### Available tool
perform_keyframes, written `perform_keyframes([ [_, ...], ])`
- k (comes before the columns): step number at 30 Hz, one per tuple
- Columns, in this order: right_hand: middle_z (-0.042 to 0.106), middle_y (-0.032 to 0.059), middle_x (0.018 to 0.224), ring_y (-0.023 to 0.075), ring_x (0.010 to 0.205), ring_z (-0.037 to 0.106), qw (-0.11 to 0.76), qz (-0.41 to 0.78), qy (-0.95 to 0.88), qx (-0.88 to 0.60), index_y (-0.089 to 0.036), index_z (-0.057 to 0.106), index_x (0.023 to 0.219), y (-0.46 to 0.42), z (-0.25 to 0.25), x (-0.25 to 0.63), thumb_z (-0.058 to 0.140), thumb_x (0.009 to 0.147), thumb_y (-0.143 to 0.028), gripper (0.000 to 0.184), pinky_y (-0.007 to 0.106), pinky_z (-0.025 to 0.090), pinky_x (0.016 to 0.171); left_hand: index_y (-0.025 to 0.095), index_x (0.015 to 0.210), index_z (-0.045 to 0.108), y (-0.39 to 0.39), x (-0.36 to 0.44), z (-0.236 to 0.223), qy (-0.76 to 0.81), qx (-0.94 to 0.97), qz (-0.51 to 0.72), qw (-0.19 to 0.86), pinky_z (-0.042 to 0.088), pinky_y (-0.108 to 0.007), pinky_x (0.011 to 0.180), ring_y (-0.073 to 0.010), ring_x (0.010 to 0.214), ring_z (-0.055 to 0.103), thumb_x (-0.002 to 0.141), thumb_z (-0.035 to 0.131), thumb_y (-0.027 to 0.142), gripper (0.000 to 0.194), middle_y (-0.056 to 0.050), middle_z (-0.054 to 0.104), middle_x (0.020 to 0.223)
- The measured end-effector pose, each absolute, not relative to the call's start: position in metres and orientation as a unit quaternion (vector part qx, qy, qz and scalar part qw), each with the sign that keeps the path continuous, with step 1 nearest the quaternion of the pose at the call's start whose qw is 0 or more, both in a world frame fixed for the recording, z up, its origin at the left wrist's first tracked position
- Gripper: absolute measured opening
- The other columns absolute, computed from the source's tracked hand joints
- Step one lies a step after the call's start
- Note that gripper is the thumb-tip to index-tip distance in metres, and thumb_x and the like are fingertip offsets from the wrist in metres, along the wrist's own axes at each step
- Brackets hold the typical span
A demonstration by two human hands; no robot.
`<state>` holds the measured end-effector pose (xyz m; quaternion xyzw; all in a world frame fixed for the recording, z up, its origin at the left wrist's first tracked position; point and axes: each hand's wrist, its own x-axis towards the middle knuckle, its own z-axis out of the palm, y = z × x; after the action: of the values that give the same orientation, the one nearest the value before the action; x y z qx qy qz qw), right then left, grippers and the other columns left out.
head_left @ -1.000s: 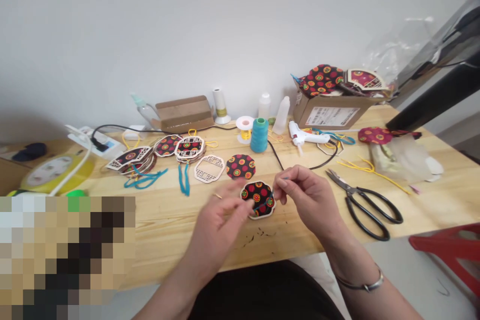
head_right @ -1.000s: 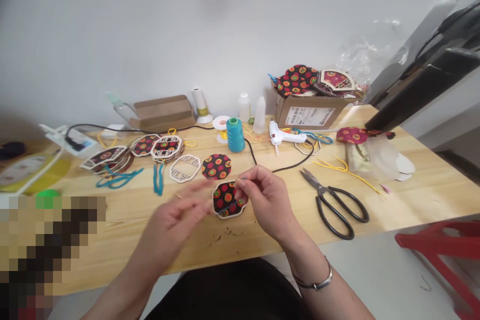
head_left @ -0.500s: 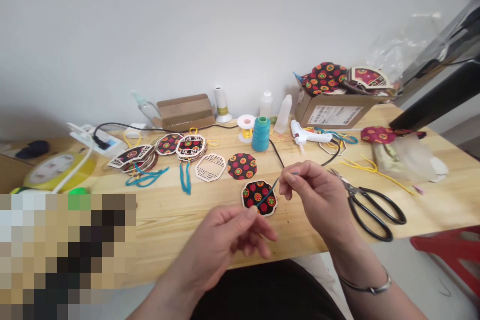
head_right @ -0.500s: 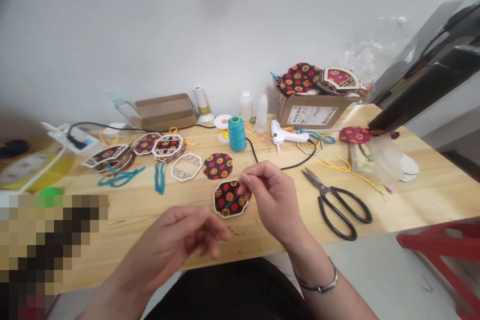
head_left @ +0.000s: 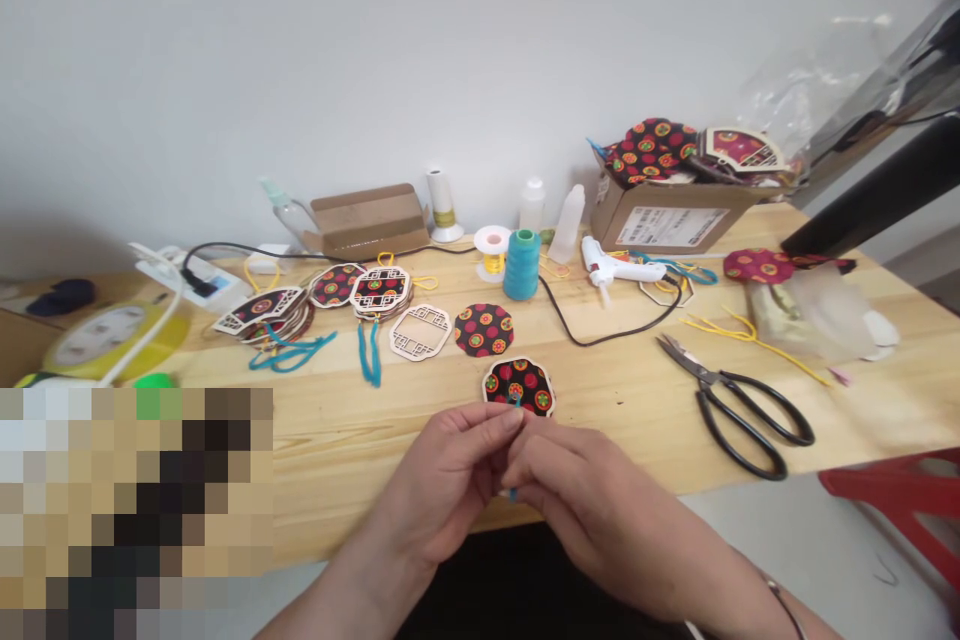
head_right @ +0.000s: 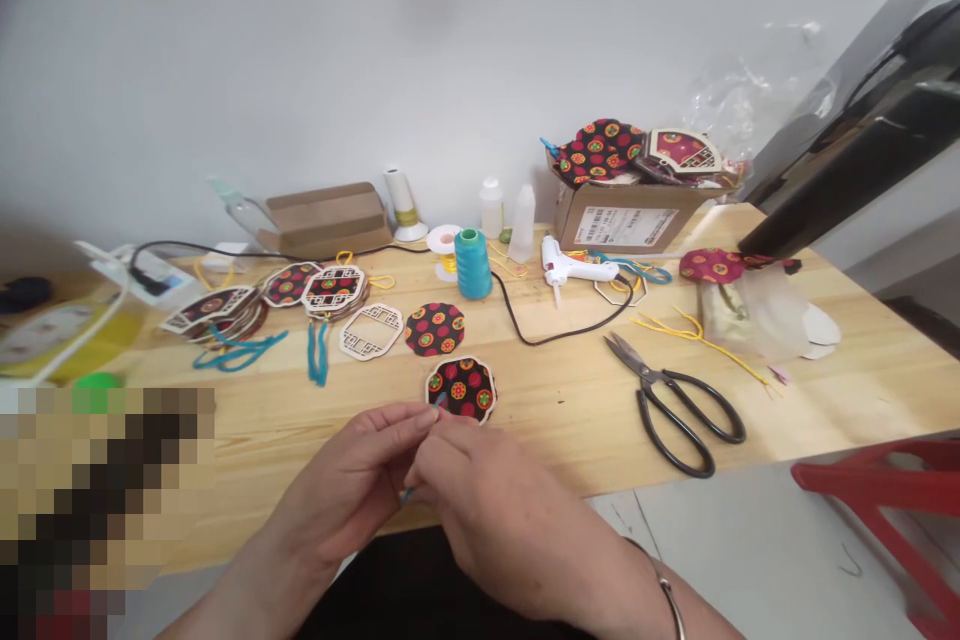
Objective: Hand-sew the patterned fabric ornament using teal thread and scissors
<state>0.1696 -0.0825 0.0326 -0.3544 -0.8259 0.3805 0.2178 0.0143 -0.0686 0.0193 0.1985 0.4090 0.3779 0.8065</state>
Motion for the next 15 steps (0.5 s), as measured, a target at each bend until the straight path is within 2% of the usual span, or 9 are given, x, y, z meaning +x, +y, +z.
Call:
perform_keyframes([
  [4,0.06,0.0026,0.086,0.0134,0.081,0.053,0.158,0.372,-0.843,-0.356,-0.017,0.053,0.085,-0.0828,0.0332,0.1677,0.042,0.08,0.0,0.022,0.024,0.043,0.073,0.008,0.078,0.073,-0.0664,0.0125,0.0181,0.43,0.209,0.364,0.799,0.041,-0.018,0.051,-0.0084,0.052,0.056,0.076,0.068,0.025,0.018,-0.005,0.068,0.065],
  [7,0.062,0.0014,0.083,0.0128,0.075,0.054,0.117,0.373,-0.848,-0.358,-0.017,0.056,0.083,-0.0837,0.0334,0.1665,0.044,0.082,-0.005,0.017,0.023,0.041,0.066,0.01,0.076,0.071,-0.0651,0.0104,0.0173,0.436,0.192,0.381,0.792,0.049,-0.023,0.064,-0.0158,0.071,0.067,0.076,0.068,0.025,0.015,-0.01,0.073,0.08],
  [9,0.063,0.0003,0.081,0.012,0.071,0.054,0.101,0.376,-0.851,-0.353,-0.017,0.058,0.082,-0.0844,0.034,0.1653,0.046,0.083,-0.009,0.015,0.022,0.039,0.061,0.013,0.074,0.068,-0.0642,0.0099,0.0175,0.438,0.173,0.398,0.788,0.051,-0.027,0.071,-0.019,0.078,0.069,0.074,0.07,0.023,0.01,-0.01,0.074,0.082],
  [11,0.064,-0.0006,0.08,0.0109,0.068,0.054,0.091,0.383,-0.853,-0.342,-0.018,0.061,0.083,-0.0848,0.0347,0.1639,0.047,0.084,-0.012,0.015,0.02,0.037,0.058,0.013,0.073,0.067,-0.0632,0.01,0.0181,0.443,0.163,0.408,0.781,0.053,-0.029,0.071,-0.019,0.074,0.069,0.073,0.071,0.021,0.009,-0.008,0.074,0.078],
  [15,0.066,-0.0005,0.081,0.0095,0.067,0.055,0.072,0.403,-0.853,-0.324,-0.017,0.064,0.084,-0.0849,0.0345,0.1607,0.05,0.084,-0.014,0.014,0.018,0.036,0.055,0.012,0.073,0.065,-0.0614,0.0106,0.0201,0.454,0.167,0.409,0.774,0.053,-0.026,0.06,-0.0165,0.064,0.067,0.073,0.07,0.019,0.009,-0.007,0.072,0.071],
])
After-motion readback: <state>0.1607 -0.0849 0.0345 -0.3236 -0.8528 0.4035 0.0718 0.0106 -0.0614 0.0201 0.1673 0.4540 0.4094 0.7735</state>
